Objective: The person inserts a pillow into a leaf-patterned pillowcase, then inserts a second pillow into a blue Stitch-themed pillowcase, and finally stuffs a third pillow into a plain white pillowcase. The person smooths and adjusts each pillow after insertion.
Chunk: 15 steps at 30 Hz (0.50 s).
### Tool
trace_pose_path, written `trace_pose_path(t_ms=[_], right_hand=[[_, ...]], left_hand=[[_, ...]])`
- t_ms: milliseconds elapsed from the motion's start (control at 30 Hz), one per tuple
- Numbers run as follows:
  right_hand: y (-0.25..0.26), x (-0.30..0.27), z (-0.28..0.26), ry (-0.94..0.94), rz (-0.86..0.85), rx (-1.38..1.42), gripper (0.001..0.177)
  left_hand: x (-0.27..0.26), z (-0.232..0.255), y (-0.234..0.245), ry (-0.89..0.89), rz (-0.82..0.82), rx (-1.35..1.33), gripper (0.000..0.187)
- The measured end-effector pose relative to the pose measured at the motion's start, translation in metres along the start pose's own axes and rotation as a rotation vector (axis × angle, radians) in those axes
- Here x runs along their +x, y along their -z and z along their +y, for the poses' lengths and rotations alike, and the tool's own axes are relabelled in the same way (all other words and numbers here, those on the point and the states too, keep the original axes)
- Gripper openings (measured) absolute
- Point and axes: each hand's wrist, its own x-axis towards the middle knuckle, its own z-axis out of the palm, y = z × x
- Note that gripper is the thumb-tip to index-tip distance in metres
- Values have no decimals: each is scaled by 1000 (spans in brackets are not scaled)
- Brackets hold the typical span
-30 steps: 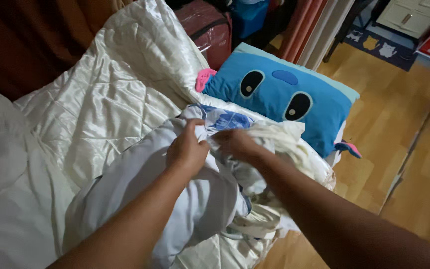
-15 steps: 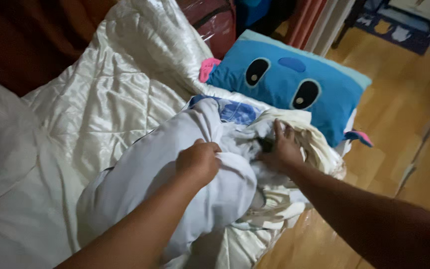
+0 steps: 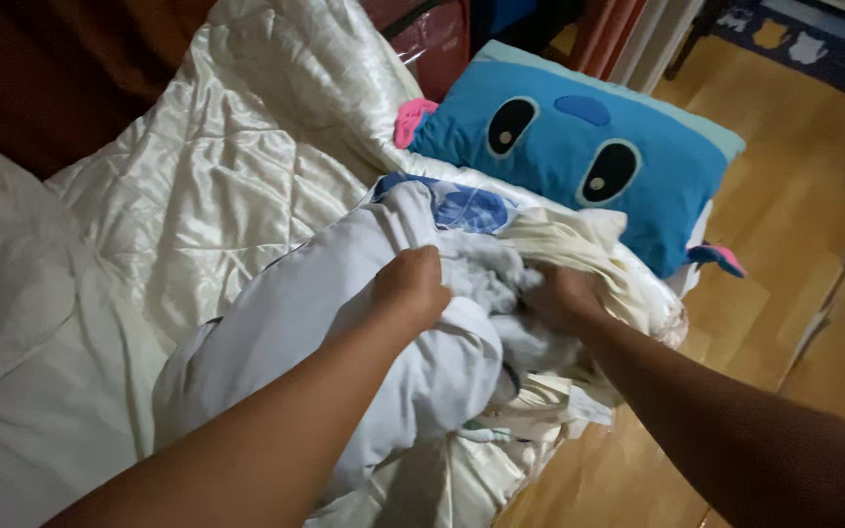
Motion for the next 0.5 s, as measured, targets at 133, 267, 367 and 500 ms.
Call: trace_pose_path(t_ms=[133, 267, 367, 500], right_hand=[[53, -3, -56, -108, -140, 635, 65], [70, -9, -88, 94, -351, 1240, 51], [56, 1, -81, -273, -334, 1697, 34], [29, 20, -41, -343, -90, 1145, 36]], left_hand=[[21, -18, -23, 27, 36, -215, 22], [40, -24, -34, 125, 26, -138, 27], [42, -30, -30, 148, 38, -192, 36], [30, -40, -22, 84, 93, -294, 41]])
